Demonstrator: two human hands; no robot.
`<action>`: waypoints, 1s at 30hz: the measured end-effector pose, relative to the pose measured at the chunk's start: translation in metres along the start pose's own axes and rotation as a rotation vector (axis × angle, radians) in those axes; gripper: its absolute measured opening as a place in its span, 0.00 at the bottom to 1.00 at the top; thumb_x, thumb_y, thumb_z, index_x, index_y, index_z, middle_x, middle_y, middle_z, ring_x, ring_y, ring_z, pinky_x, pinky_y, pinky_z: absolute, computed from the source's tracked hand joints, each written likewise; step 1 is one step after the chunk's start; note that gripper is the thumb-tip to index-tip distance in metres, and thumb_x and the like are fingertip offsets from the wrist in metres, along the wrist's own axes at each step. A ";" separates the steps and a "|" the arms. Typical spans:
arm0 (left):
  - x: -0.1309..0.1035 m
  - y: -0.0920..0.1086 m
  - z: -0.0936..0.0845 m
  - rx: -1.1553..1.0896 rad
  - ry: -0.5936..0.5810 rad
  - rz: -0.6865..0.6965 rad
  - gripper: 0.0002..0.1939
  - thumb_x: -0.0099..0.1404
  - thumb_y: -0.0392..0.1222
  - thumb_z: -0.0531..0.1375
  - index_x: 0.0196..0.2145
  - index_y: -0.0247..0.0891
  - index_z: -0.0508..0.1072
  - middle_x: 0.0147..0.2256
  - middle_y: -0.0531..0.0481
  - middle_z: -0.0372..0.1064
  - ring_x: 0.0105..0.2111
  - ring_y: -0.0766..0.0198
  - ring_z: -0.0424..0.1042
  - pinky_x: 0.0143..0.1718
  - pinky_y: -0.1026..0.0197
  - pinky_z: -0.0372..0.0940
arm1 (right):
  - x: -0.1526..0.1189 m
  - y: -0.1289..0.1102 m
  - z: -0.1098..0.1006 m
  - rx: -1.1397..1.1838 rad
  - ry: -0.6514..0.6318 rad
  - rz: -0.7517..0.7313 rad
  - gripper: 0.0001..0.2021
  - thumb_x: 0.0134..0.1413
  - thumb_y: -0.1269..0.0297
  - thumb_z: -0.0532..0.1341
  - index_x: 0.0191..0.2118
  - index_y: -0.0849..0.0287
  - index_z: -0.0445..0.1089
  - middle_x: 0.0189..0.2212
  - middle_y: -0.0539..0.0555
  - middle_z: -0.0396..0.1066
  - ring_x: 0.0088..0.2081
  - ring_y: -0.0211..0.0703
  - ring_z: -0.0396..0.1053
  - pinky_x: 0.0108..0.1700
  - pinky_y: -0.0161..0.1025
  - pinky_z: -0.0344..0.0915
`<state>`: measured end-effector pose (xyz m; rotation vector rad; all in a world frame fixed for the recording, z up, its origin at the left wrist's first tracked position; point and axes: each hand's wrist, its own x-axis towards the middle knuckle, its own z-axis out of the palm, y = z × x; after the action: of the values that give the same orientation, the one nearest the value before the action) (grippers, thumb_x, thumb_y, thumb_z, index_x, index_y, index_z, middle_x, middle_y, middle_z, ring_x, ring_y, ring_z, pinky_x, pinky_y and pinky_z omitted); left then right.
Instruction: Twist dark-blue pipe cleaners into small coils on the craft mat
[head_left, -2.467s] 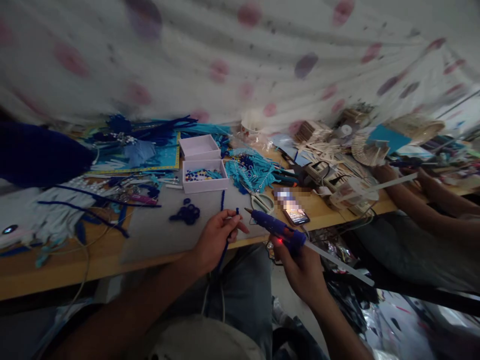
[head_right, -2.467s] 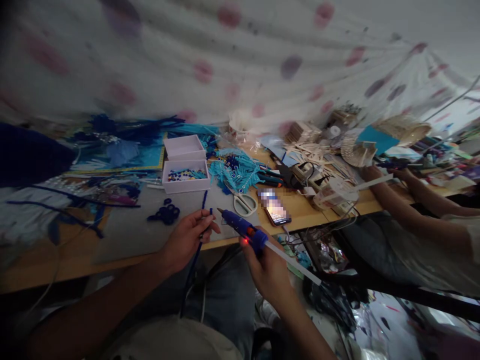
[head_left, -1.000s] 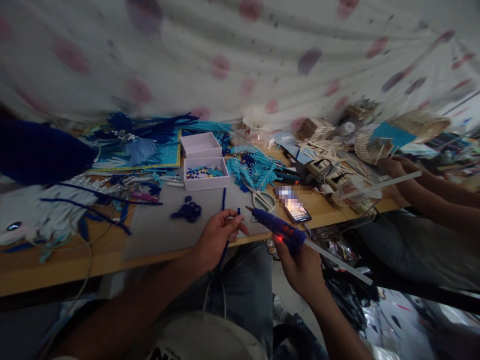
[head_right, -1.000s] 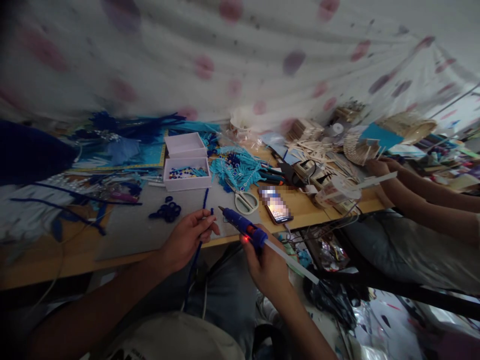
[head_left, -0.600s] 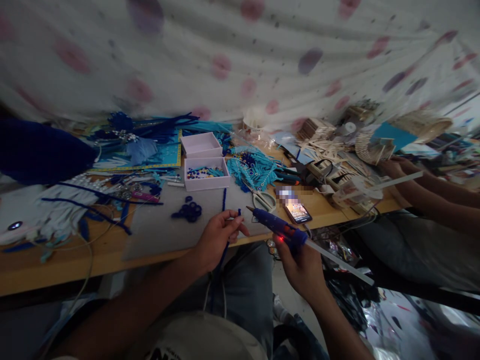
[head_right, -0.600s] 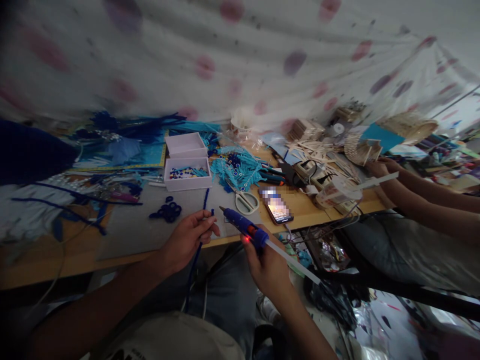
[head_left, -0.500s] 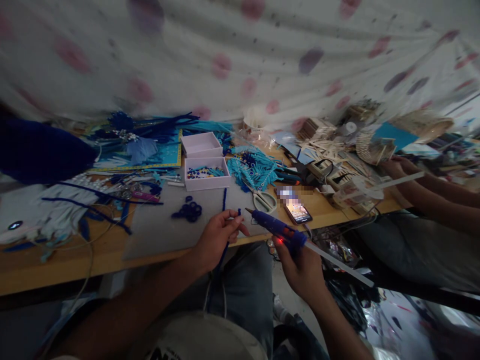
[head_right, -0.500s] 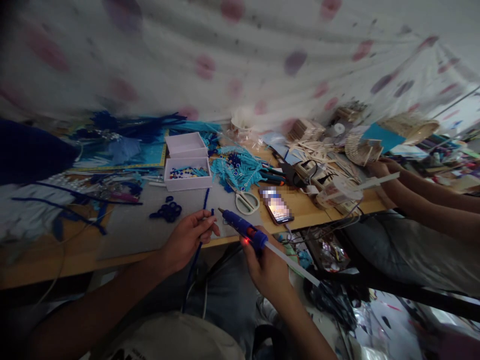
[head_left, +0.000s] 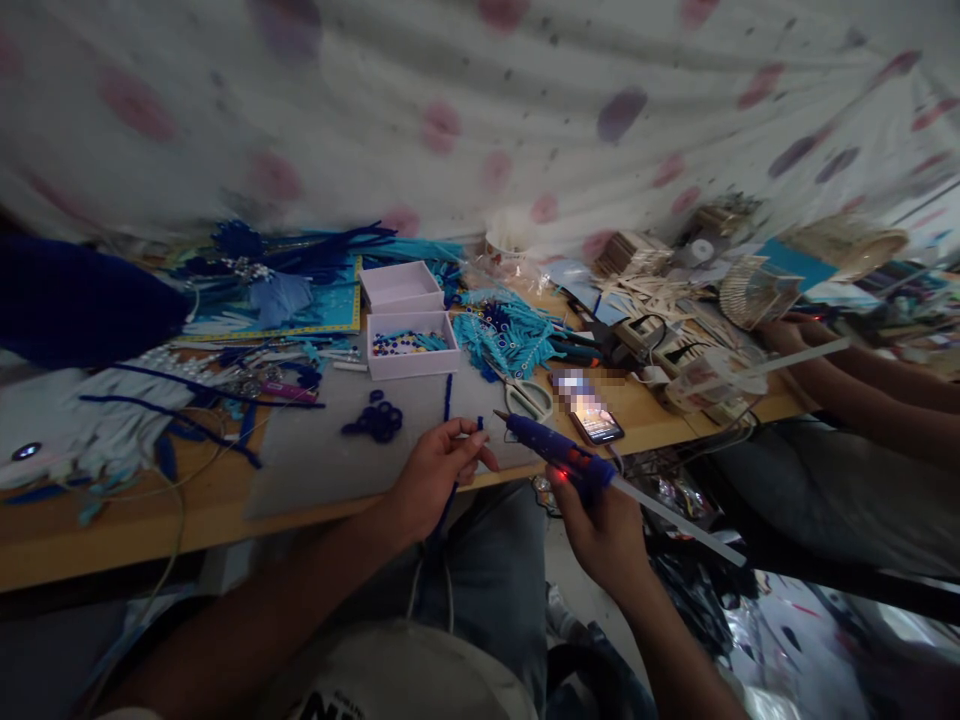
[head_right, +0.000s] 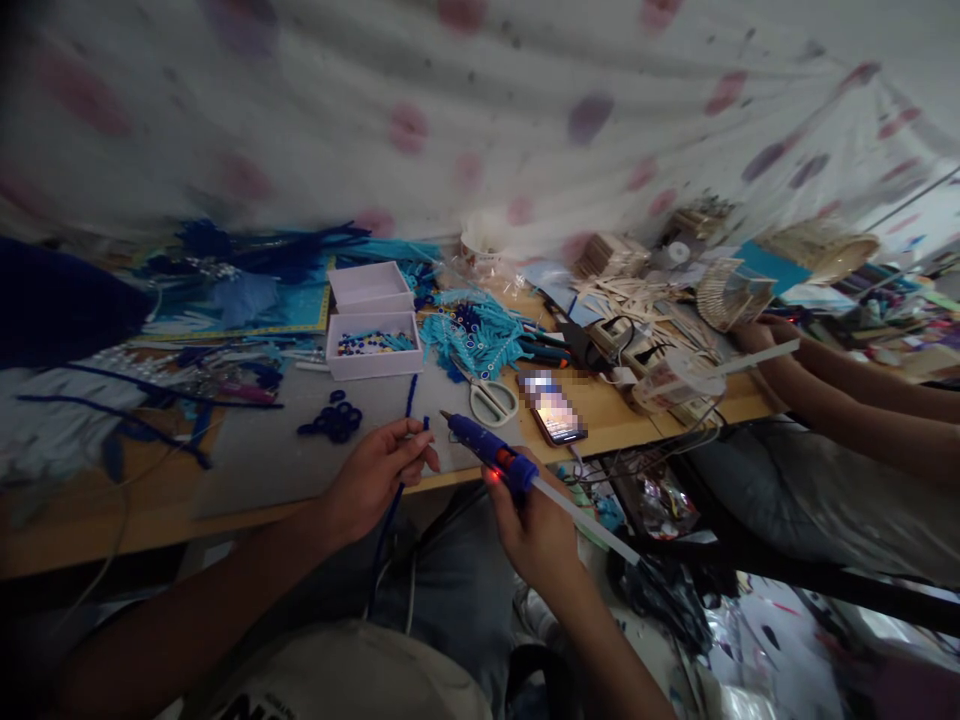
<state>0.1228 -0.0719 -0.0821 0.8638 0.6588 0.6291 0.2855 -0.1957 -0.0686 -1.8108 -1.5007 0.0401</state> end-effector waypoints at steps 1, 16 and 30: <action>0.000 0.000 0.000 0.000 0.002 0.000 0.18 0.57 0.49 0.68 0.36 0.36 0.67 0.25 0.50 0.72 0.18 0.74 0.51 0.23 0.65 0.43 | 0.000 0.000 0.000 0.001 -0.001 0.006 0.10 0.64 0.57 0.57 0.33 0.54 0.69 0.24 0.51 0.72 0.24 0.45 0.68 0.29 0.40 0.67; 0.000 -0.001 0.000 -0.008 0.005 0.002 0.18 0.57 0.49 0.68 0.35 0.36 0.67 0.25 0.50 0.73 0.18 0.74 0.51 0.22 0.66 0.44 | 0.000 -0.002 -0.002 0.019 0.003 0.002 0.09 0.64 0.58 0.57 0.35 0.53 0.70 0.26 0.52 0.73 0.27 0.48 0.71 0.29 0.41 0.67; 0.000 -0.001 -0.001 -0.012 0.008 -0.009 0.19 0.56 0.49 0.68 0.36 0.36 0.66 0.25 0.51 0.72 0.18 0.74 0.50 0.23 0.65 0.43 | -0.001 -0.002 -0.003 0.038 -0.005 0.007 0.09 0.63 0.59 0.58 0.33 0.54 0.67 0.24 0.50 0.71 0.24 0.45 0.68 0.28 0.40 0.65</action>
<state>0.1226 -0.0721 -0.0833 0.8468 0.6654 0.6286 0.2844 -0.1977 -0.0658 -1.7869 -1.4874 0.0766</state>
